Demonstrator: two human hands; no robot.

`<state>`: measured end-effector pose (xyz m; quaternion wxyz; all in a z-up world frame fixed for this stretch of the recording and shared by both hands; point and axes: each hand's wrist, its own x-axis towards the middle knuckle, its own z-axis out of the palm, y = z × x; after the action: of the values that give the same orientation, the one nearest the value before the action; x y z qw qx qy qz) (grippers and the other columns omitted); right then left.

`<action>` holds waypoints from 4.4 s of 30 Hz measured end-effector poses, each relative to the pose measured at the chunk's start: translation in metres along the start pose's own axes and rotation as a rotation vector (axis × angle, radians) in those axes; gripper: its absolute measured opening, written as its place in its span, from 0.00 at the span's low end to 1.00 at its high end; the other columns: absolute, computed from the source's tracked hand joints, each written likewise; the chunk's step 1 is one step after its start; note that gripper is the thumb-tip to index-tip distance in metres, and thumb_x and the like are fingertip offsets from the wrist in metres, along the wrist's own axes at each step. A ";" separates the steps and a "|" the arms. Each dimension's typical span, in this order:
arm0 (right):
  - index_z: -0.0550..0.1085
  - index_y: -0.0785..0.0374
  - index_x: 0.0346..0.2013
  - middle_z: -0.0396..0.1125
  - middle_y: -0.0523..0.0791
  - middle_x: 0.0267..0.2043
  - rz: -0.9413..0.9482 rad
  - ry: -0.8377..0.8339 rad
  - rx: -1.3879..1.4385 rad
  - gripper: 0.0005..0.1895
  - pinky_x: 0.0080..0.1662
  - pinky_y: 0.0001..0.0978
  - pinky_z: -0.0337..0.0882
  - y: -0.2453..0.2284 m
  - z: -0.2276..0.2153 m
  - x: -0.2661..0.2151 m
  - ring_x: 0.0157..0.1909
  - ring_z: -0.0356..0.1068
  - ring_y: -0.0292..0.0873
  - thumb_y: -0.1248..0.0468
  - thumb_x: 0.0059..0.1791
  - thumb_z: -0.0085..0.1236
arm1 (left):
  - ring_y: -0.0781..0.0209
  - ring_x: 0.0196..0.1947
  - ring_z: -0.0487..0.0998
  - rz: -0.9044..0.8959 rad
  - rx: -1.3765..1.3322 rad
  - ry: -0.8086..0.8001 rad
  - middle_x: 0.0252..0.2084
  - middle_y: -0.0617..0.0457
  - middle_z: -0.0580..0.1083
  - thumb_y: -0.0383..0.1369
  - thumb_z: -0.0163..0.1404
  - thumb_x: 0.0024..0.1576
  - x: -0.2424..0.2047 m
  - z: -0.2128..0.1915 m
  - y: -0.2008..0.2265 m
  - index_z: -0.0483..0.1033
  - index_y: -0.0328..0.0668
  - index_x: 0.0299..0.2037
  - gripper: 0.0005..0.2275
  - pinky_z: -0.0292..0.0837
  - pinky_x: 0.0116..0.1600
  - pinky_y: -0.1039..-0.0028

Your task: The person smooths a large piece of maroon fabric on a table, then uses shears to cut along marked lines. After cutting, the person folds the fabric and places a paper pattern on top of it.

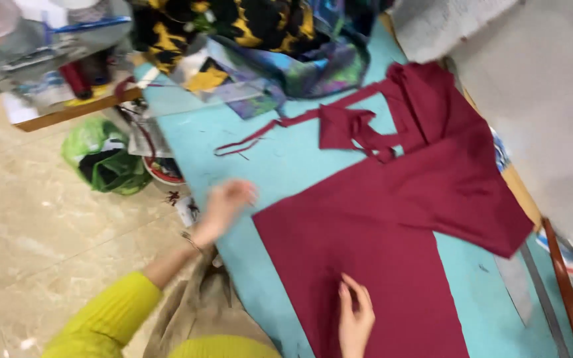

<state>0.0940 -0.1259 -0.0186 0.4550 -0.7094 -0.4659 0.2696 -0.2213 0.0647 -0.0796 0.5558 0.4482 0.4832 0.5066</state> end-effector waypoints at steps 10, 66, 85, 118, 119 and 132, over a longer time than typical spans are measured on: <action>0.79 0.62 0.51 0.70 0.47 0.43 -0.073 0.455 -0.266 0.13 0.41 0.25 0.66 0.135 -0.097 -0.057 0.37 0.67 0.37 0.60 0.55 0.56 | 0.34 0.77 0.47 0.164 0.786 0.510 0.77 0.30 0.45 0.40 0.51 0.66 0.097 -0.193 0.035 0.57 0.41 0.75 0.29 0.47 0.72 0.47; 0.73 0.54 0.47 0.65 0.40 0.32 0.564 1.096 -0.466 0.11 0.44 0.36 0.65 0.276 -0.369 -0.091 0.34 0.64 0.41 0.66 0.51 0.50 | 0.38 0.55 0.68 0.967 1.261 -0.103 0.57 0.37 0.71 0.33 0.64 0.55 0.245 0.292 0.024 0.76 0.37 0.58 0.21 0.56 0.53 0.50; 0.76 0.44 0.35 0.56 0.31 0.25 0.650 0.197 -0.497 0.07 0.48 0.32 0.47 0.161 -0.335 -0.098 0.35 0.59 0.32 0.53 0.47 0.69 | 0.67 0.52 0.77 1.263 1.477 -0.956 0.42 0.74 0.79 0.57 0.47 0.59 0.184 0.319 0.009 0.79 0.70 0.42 0.13 0.59 0.64 0.61; 0.71 0.56 0.60 0.62 0.48 0.57 0.570 0.597 -0.432 0.20 0.63 0.41 0.63 0.182 -0.366 -0.088 0.59 0.63 0.49 0.56 0.53 0.56 | 0.36 0.63 0.70 1.091 0.826 -0.756 0.60 0.34 0.72 0.31 0.61 0.63 0.138 0.350 0.033 0.78 0.29 0.60 0.17 0.61 0.70 0.51; 0.71 0.56 0.60 0.62 0.48 0.57 0.573 0.602 -0.434 0.20 0.63 0.41 0.63 0.179 -0.362 -0.107 0.59 0.63 0.49 0.56 0.53 0.56 | 0.36 0.63 0.70 1.093 0.821 -0.760 0.60 0.34 0.72 0.31 0.61 0.63 0.124 0.327 0.036 0.78 0.29 0.60 0.17 0.61 0.70 0.51; 0.75 0.58 0.53 0.74 0.46 0.38 1.114 0.678 -0.130 0.22 0.42 0.34 0.67 0.116 -0.275 -0.232 0.40 0.72 0.40 0.51 0.49 0.61 | 0.48 0.42 0.77 0.188 1.112 -0.328 0.44 0.48 0.76 0.44 0.61 0.65 0.046 0.032 -0.047 0.72 0.29 0.69 0.29 0.67 0.50 0.58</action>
<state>0.2663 -0.4623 -0.0111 0.3250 -0.9163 0.1250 0.1977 -0.1827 0.1066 -0.1259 0.2572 0.7860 0.5423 0.1483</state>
